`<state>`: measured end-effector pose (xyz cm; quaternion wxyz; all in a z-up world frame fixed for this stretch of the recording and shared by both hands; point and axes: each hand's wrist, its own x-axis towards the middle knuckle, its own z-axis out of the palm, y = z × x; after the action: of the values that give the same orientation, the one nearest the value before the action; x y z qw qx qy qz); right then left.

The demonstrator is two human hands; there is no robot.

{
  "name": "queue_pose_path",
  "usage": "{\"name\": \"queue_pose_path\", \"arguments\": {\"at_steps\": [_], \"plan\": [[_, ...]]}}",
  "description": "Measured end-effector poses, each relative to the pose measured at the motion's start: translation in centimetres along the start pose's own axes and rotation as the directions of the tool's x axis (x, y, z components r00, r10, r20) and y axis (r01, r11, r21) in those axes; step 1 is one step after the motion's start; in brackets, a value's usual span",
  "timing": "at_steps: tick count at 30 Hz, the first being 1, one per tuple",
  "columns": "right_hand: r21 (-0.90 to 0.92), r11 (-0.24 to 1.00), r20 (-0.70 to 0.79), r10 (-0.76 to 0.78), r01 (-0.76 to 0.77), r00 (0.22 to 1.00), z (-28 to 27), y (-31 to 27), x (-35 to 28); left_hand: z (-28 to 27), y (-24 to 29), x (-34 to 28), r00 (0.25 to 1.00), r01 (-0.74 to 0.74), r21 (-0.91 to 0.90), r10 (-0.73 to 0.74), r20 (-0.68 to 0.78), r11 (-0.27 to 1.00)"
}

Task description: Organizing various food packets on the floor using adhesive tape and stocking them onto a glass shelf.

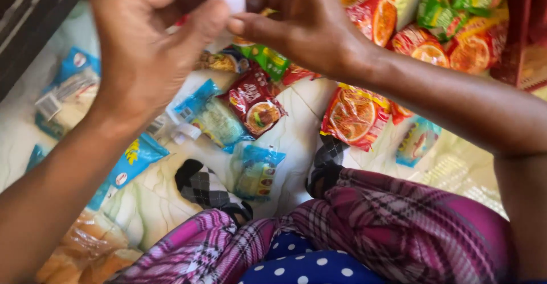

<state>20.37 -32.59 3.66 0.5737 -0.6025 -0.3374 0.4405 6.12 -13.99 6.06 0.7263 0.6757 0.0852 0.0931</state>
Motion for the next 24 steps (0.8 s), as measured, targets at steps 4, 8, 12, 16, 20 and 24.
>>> {"name": "queue_pose_path", "arguments": {"at_steps": [4, 8, 12, 16, 20, 24], "plan": [[0.058, 0.998, 0.012, 0.004, -0.004, 1.0, 0.8, -0.6, 0.2, -0.4, -1.3, -0.7, 0.993, -0.101, 0.011, 0.1, 0.058, 0.995], [0.116, 0.993, 0.042, 0.009, -0.014, 0.999, 0.6, 0.2, -0.3, -0.1, -0.5, -1.0, 0.996, 0.083, -0.125, -0.086, -0.018, 0.989], [0.158, 0.987, 0.036, -0.006, 0.0, 0.999, 1.1, -0.1, -0.6, 0.1, -0.4, -1.5, 0.999, 0.032, 0.036, -0.032, -0.014, 0.999], [0.18, 0.983, 0.042, 0.031, -0.038, 0.999, 1.0, -0.4, -0.6, -0.3, -0.8, -1.8, 0.994, -0.107, 0.114, 0.107, 0.007, 0.988], [0.07, 0.991, 0.035, 0.116, -0.118, 0.993, 1.0, -2.3, 0.0, -0.7, -1.8, -2.2, 0.996, -0.082, 0.141, 0.086, -0.022, 0.987], [-0.379, 0.923, 0.022, -0.068, 0.071, 0.997, 0.7, -4.4, 0.3, -0.9, -2.6, -2.7, 0.999, 0.008, 0.16, -0.002, -0.034, 0.987]]}}
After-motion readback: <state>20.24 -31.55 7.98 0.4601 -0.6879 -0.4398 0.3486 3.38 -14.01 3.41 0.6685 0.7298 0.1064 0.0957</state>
